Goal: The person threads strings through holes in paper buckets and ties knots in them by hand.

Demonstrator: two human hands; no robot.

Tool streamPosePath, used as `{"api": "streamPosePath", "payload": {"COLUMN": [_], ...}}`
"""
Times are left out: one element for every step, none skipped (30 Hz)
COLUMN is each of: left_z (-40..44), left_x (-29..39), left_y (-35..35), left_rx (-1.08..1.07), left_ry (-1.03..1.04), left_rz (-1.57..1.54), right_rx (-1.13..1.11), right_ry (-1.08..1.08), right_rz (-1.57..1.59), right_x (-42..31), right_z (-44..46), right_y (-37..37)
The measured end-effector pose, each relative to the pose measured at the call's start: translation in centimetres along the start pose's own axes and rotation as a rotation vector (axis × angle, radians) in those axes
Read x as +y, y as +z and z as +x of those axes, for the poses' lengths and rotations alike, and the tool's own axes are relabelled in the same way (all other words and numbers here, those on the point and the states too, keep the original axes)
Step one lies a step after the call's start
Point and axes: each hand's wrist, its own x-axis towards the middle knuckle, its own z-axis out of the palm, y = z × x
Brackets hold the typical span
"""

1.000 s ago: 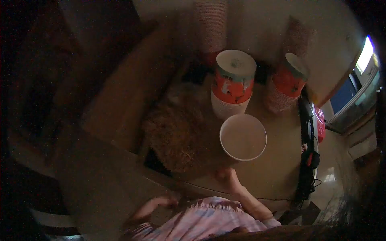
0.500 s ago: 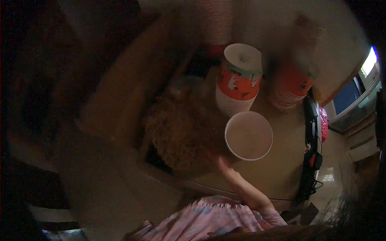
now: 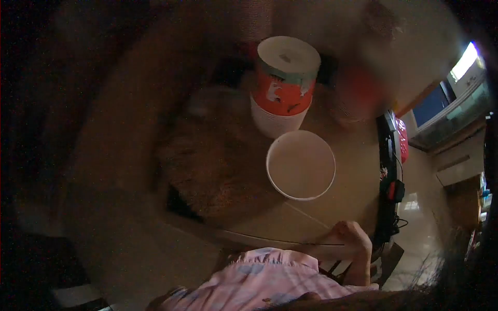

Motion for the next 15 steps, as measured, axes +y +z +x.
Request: {"api": "streamPosePath", "payload": {"left_z": [-0.2,0.1,0.6,0.7,0.7,0.5,0.5,0.5,0.6,0.2,0.3,0.2,0.2,0.1,0.1], "left_x": [0.2,0.0,-0.5,-0.9,-1.3,-1.6,-1.6,-1.6,-1.8,-2.0,-1.9,-2.0,-2.1,-2.1,-2.3], "left_y": [0.2,0.0,-0.4,-0.6,-0.8,-1.1,-1.2,-1.2,-1.1,-1.1,-1.0,-0.9,-0.8,-0.7,-0.8], "left_rx": [0.002,-0.002,-0.009,-0.009,-0.011,-0.01,-0.008,-0.009,-0.002,0.001,0.006,0.007,0.01,0.013,0.014], "left_ry": [-0.003,-0.002,-0.007,-0.011,-0.019,-0.023,-0.023,-0.027,-0.035,-0.036,-0.033,-0.034,-0.036,-0.035,-0.036], "left_rz": [0.006,0.008,0.013,0.017,0.018,0.016,0.016,0.017,0.013,0.016,0.011,0.011,0.005,0.001,-0.001], "right_rx": [0.062,0.185,0.312,0.437,0.567,0.694,0.822,0.714,0.591,0.497,0.402,0.404,0.405,0.368,0.332], "right_ry": [-0.002,-0.064,-0.119,-0.182,-0.201,-0.221,-0.242,-0.205,-0.167,-0.196,-0.21,-0.294,-0.378,-0.381,-0.383], "right_rz": [-0.061,-0.103,-0.151,-0.197,-0.132,-0.065,0.005,0.359,0.709,0.882,1.053,1.038,1.025,1.043,1.061], "right_x": [-0.1,-0.4,-0.7,-1.2,-2.0,-3.5,-4.6,-5.1,-4.9,-5.7,-6.6,-7.3,-7.9,-8.5,-9.2], "right_z": [0.1,-0.2,-0.4,-0.1,0.4,0.7,1.2,2.1,3.9,5.0,6.1,7.5,8.9,10.0,11.1], "right_y": [-0.5,-0.8,-1.1,-1.3,-1.4,-1.3,-1.0,0.0,1.7,3.0,4.3,5.6,7.0,8.7,10.3]}}
